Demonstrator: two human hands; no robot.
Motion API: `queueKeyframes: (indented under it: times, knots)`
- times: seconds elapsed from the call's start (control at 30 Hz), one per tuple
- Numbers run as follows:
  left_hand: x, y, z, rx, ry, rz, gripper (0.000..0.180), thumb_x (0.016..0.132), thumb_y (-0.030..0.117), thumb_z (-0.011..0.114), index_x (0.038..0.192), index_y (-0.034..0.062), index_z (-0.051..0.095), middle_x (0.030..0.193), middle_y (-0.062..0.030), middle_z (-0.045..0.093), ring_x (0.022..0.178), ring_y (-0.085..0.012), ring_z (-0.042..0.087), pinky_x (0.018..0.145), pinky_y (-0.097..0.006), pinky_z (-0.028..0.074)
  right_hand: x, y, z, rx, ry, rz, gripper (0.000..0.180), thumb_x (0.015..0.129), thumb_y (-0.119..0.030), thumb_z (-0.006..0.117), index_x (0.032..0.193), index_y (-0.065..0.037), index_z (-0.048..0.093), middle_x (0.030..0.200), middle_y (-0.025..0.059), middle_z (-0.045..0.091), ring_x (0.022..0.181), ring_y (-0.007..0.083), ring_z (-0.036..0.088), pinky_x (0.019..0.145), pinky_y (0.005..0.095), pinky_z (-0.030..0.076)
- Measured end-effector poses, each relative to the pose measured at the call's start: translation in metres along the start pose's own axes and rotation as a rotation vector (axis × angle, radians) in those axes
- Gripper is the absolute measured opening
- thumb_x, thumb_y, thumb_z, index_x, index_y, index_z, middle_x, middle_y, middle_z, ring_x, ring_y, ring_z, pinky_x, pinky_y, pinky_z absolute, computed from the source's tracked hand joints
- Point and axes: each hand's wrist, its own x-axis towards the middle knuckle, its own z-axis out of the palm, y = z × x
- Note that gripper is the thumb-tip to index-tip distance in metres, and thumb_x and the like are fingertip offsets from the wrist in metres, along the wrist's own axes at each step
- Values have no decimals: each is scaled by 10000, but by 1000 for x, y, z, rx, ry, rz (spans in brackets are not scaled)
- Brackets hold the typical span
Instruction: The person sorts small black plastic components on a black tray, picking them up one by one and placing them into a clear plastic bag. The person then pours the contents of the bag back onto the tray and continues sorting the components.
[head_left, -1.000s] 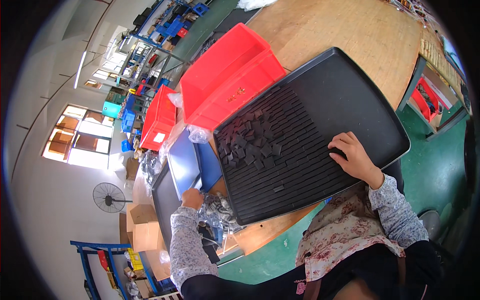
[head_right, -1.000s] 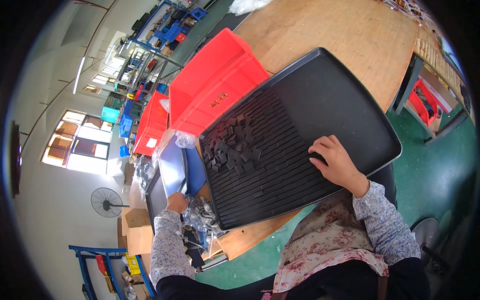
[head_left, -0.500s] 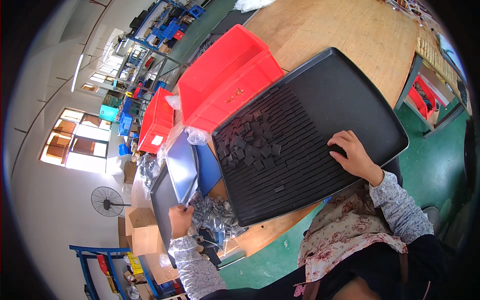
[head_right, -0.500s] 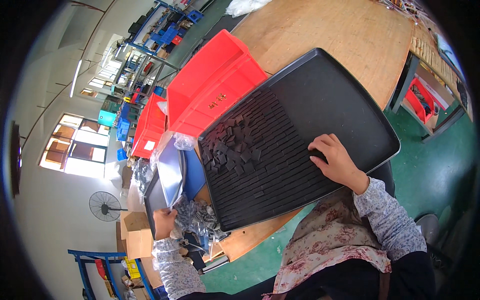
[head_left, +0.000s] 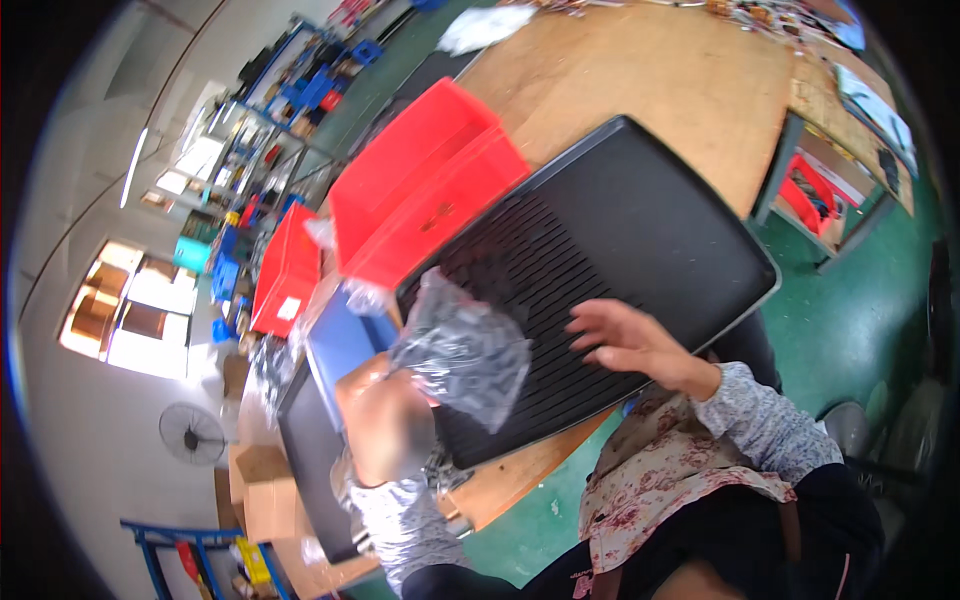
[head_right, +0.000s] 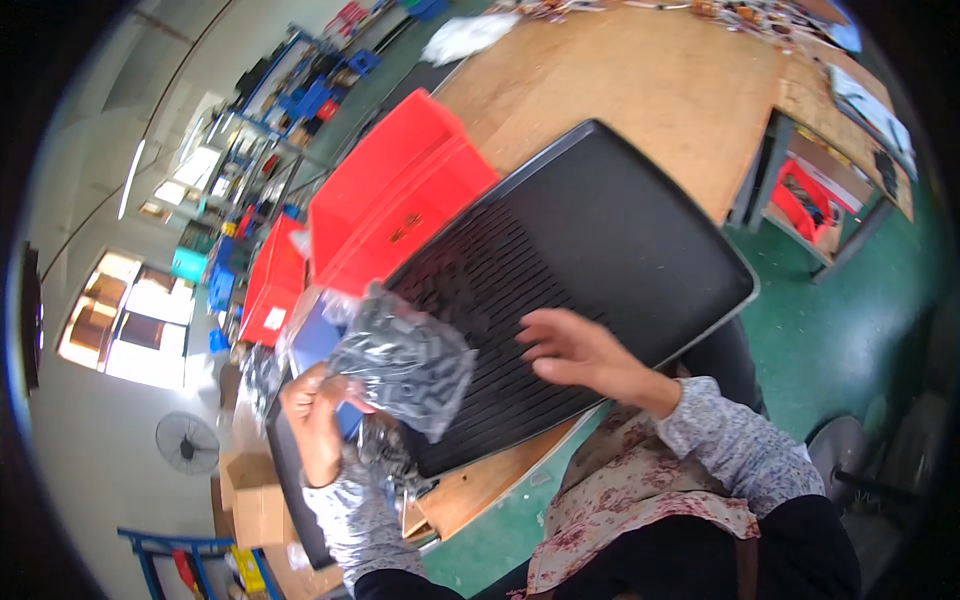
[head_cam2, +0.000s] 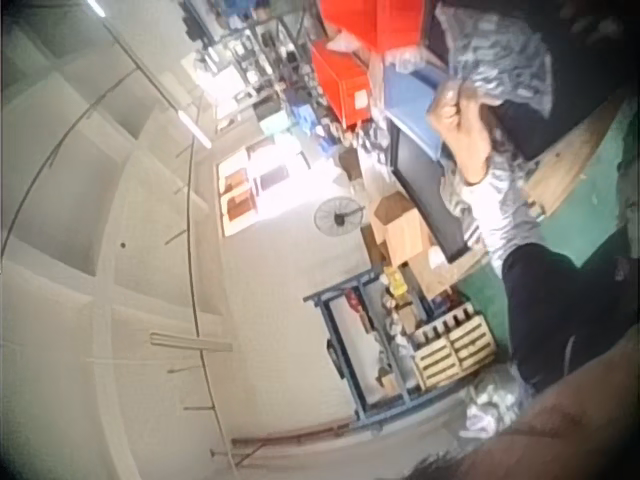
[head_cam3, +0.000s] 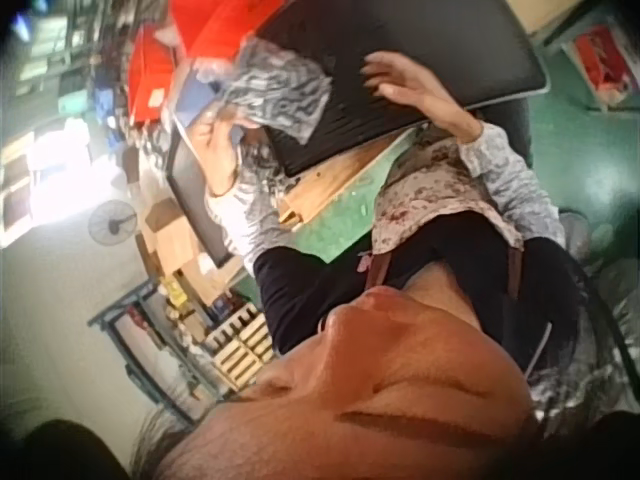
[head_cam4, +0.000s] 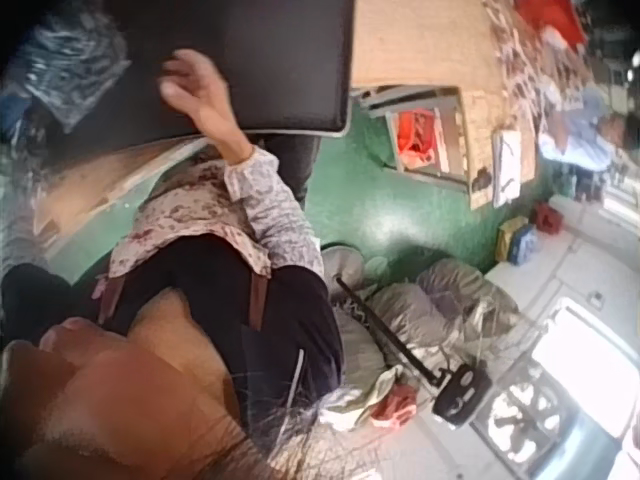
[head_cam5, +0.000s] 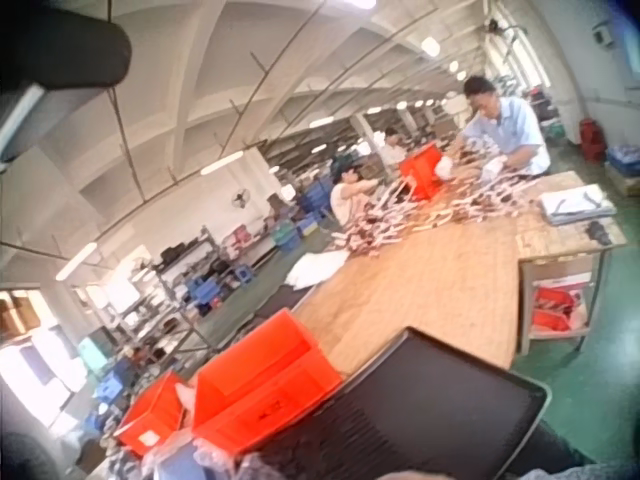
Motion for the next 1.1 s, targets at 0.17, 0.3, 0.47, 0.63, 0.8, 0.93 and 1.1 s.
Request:
queueKeyframes:
  times: [0.17, 0.3, 0.47, 0.63, 0.8, 0.93, 1.1]
  knots:
    - [37, -28, 104, -275, -345, 43, 145, 875, 21, 537, 795, -59, 627, 713, -91, 656, 647, -157, 649, 602, -262, 504, -21, -17, -1, 445, 171, -6, 621, 884, -162, 708, 1388, -27, 372, 1306, 122, 522, 1181, 171, 533, 997, 347, 449]
    - [57, -77, 165, -317, -468, -54, 151, 915, 14, 539, 900, -76, 659, 839, -85, 674, 742, -147, 656, 708, -275, 538, -45, -32, -41, -66, 537, -191, 539, 838, -130, 759, 1276, 6, 475, 1156, 91, 620, 1043, 146, 601, 915, 305, 485]
    - [48, -99, 225, -273, -572, 29, 279, 941, 79, 592, 1187, -51, 616, 1154, -144, 628, 988, -189, 628, 847, -312, 538, -61, -74, -84, -427, 996, -32, 483, 775, -192, 770, 1136, 64, 577, 989, 124, 676, 907, 184, 648, 829, 308, 517]
    - [46, -77, 241, -245, -585, 211, 433, 885, 110, 683, 1281, 13, 538, 1245, -135, 561, 1108, -193, 559, 876, -311, 506, -57, -80, -86, -538, 899, -92, 515, 841, -203, 728, 1252, 12, 505, 1065, 120, 635, 900, 170, 633, 777, 300, 534]
    - [54, -65, 252, -294, -494, 256, 351, 876, 87, 684, 1171, 26, 503, 1116, -41, 496, 956, -121, 523, 786, -263, 472, -30, -73, -72, -400, 692, -267, 532, 900, -72, 663, 1356, -42, 391, 942, 63, 533, 784, 120, 597, 621, 260, 554]
    - [66, -78, 246, -356, -464, 211, 124, 898, 27, 646, 967, -2, 547, 1006, -41, 510, 774, -79, 530, 658, -220, 452, -25, -69, -73, -467, 700, -289, 467, 872, -41, 680, 1266, -11, 431, 851, 58, 526, 691, 107, 584, 565, 262, 536]
    - [65, -73, 242, -591, -598, -34, 136, 952, 123, 611, 899, 3, 577, 870, -29, 560, 702, -79, 531, 617, -225, 445, -31, -64, -75, -366, 718, -354, 346, 876, -42, 684, 1130, -16, 450, 837, 47, 531, 681, 90, 571, 525, 250, 494]
